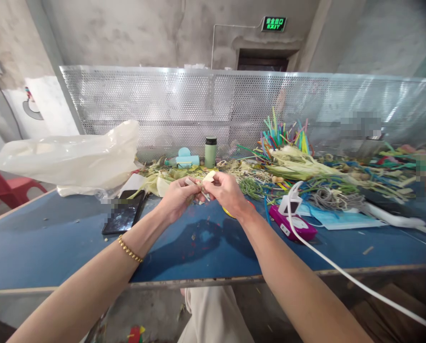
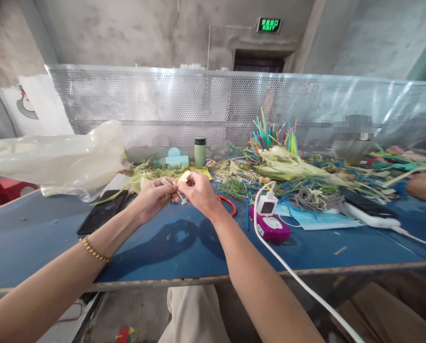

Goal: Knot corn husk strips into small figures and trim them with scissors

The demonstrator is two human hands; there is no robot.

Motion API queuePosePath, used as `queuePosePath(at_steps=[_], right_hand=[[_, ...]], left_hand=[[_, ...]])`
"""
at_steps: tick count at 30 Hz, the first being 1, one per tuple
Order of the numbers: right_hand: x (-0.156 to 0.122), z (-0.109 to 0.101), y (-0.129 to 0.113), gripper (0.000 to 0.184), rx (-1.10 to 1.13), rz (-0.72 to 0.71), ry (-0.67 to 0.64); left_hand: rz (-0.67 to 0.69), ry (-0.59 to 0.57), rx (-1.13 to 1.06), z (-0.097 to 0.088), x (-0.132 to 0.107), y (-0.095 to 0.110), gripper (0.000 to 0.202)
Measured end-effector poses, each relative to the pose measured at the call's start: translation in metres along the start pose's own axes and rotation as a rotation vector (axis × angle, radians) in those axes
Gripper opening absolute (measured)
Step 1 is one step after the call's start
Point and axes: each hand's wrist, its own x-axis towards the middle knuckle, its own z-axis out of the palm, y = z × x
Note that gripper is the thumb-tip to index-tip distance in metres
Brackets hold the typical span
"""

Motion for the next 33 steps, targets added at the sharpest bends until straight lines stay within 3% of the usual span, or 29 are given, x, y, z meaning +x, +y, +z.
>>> queuePosePath(at_steps=[3,22,27,33], right_hand=[[0.0,0.0,0.001,0.009,-0.042,-0.003,0.002],[-0.002,0.0,-0.007,0.016,0.005,-0.005,0.007],[0.001,0.0,-0.002,0.012,-0.17,-0.039,0.056],[0.002,0.003,0.003,0.01,-0.242,-0.053,0.062]], left_hand=[[-0.042,-0.012,-0.009,-0.001,-0.002,0.004,0.021],[0.081,-0.096,0.097,-0.004,0.0,0.003,0.026],[0.088,-0.014,0.287,-0.006,0.001,0.005,0.027],[0.054,0.06,0.327,-0.005,0.003,0.002,0.022]])
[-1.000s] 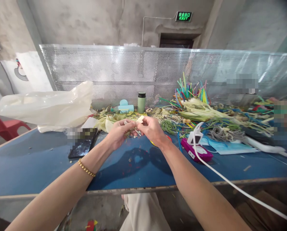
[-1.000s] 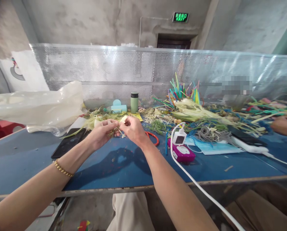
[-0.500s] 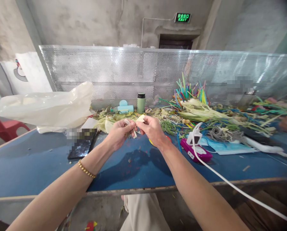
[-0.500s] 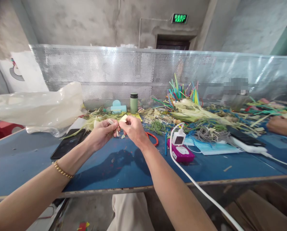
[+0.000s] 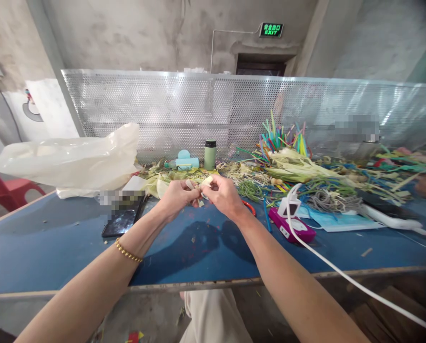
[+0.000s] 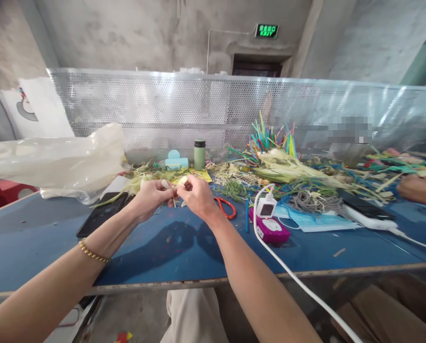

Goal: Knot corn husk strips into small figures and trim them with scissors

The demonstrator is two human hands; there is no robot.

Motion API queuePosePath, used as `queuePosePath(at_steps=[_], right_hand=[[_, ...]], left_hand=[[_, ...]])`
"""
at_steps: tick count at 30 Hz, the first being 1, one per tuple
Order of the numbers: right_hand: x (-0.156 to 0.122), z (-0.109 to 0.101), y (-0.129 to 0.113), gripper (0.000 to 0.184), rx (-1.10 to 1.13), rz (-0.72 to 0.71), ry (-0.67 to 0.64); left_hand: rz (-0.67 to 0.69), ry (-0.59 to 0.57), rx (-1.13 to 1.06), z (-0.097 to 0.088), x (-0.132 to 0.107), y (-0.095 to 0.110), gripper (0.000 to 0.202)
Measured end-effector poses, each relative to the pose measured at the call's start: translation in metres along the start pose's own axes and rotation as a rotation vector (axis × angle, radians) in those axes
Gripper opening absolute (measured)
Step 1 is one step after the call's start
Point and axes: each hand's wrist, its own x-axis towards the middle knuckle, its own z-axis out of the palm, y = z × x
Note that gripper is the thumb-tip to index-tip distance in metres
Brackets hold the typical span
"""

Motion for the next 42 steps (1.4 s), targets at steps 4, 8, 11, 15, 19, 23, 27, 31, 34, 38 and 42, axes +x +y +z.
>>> queuePosePath(at_steps=[4,8,11,15,19,23,27,31,34,38,42], right_hand=[[0.0,0.0,0.0,0.006,0.052,-0.012,-0.025],[0.0,0.0,0.0,0.008,0.103,0.007,-0.02],[0.0,0.002,0.0,0.008,0.096,0.018,-0.001],[0.0,0.003,-0.001,0.007,0.106,0.032,0.0],[0.0,0.003,0.001,0.011,0.148,0.052,0.01],[0.001,0.002,0.003,0.014,0.229,0.065,0.003],[0.0,0.001,0.003,0.015,0.239,0.052,0.004],[0.0,0.002,0.003,0.015,0.188,0.039,-0.005],[0.0,0.005,0.003,0.014,0.196,0.057,-0.019],[-0.003,0.007,0.0,0.014,0.211,0.08,-0.021],[-0.007,0.008,-0.003,0.014,0.201,0.088,-0.022]], left_hand=[[-0.018,0.005,0.023,0.003,-0.002,0.001,0.015],[-0.018,0.026,0.004,0.006,-0.004,0.004,0.013],[-0.004,0.061,-0.019,0.007,-0.003,0.004,0.01],[0.02,0.084,-0.049,0.005,-0.001,0.003,0.018],[0.013,0.047,-0.159,0.004,-0.001,0.002,0.018],[-0.042,0.008,-0.296,0.003,-0.001,0.003,0.024],[-0.093,-0.054,-0.35,0.0,-0.001,0.005,0.025],[-0.088,-0.096,-0.359,-0.004,0.001,0.004,0.029],[-0.088,-0.051,-0.344,-0.007,0.002,0.002,0.03],[-0.125,-0.066,-0.29,-0.013,0.003,0.001,0.025],[-0.18,-0.12,-0.268,-0.016,0.002,0.002,0.024]])
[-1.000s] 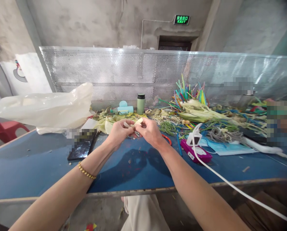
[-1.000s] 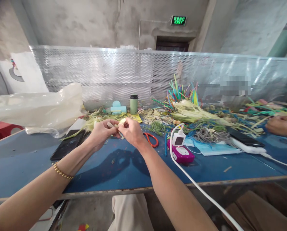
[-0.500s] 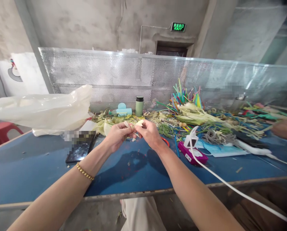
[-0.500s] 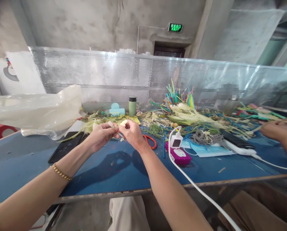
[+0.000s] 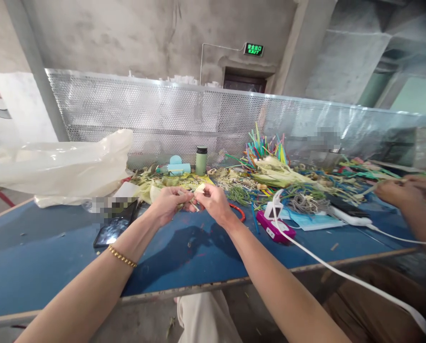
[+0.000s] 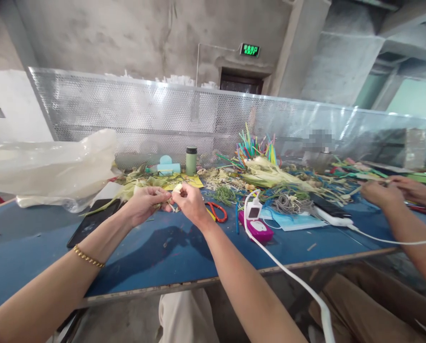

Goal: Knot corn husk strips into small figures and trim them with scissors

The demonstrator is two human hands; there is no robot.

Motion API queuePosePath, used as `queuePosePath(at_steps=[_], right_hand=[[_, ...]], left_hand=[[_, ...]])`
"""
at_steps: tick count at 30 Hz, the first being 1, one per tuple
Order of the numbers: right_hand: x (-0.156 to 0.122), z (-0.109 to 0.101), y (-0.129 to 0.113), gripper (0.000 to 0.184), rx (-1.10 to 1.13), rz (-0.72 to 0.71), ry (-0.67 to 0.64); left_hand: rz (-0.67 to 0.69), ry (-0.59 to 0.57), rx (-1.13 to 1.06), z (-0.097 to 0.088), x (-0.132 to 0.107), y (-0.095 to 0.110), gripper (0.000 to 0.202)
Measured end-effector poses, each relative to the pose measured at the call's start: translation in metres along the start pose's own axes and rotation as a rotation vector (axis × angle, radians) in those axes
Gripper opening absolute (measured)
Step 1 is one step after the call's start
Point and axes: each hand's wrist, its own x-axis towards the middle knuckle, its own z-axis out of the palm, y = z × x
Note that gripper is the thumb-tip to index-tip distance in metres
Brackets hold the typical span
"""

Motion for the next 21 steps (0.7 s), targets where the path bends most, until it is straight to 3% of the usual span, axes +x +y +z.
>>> queuePosePath(at_steps=[6,13,21], right_hand=[[-0.001,0.001,0.004,0.014,-0.034,-0.01,0.015],[-0.002,0.003,0.0,0.012,-0.097,0.004,0.059],[-0.005,0.01,-0.004,0.013,-0.076,-0.053,0.096]], left_hand=[[-0.023,-0.041,0.08,0.0,-0.001,0.003,0.029],[-0.059,-0.002,0.13,0.004,-0.007,0.012,0.037],[-0.095,0.027,0.211,0.006,-0.012,0.016,0.032]])
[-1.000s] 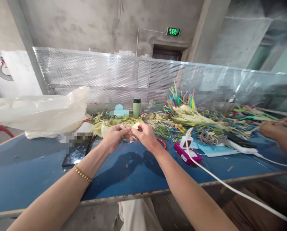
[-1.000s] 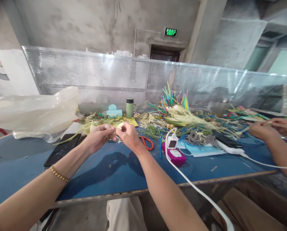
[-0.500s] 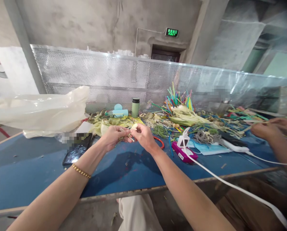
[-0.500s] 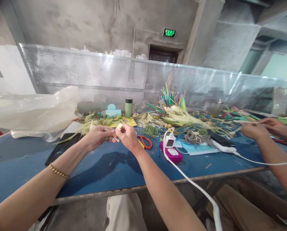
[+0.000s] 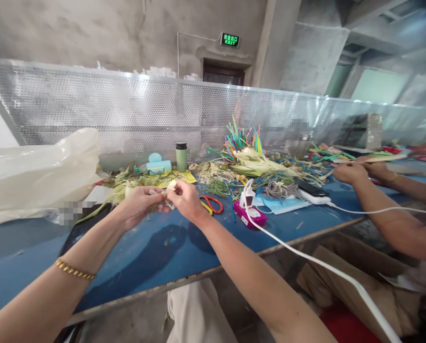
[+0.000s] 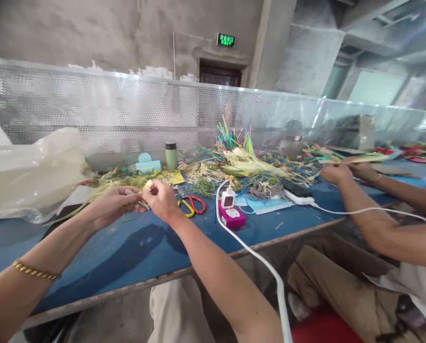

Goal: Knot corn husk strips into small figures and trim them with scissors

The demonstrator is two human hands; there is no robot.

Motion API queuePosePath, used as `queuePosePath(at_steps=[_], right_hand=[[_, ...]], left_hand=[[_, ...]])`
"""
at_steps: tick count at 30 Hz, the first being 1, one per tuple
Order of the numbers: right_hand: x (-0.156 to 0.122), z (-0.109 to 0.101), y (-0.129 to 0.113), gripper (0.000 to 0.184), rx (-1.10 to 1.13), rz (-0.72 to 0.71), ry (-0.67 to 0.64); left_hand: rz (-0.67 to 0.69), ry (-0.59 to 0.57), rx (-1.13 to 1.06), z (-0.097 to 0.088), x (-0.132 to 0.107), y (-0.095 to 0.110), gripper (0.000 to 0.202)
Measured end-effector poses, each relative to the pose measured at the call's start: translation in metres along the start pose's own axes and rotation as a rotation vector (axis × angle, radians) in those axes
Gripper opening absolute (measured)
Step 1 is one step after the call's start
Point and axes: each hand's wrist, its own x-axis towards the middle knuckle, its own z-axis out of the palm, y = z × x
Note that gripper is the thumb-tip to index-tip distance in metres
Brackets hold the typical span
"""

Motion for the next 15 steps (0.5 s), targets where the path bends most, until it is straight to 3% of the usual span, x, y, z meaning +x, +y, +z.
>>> queuePosePath(at_steps=[8,11,15], right_hand=[[-0.004,0.015,-0.003,0.017,0.04,-0.029,-0.008],[-0.004,0.016,-0.004,0.017,0.078,-0.007,0.01],[0.003,0.014,-0.006,0.016,0.08,-0.005,0.071]], left_hand=[[0.086,0.022,-0.032,-0.011,-0.017,-0.004,0.022],[0.085,0.02,-0.045,-0.011,-0.015,-0.005,0.022],[0.112,0.099,-0.09,-0.006,-0.004,0.002,0.02]])
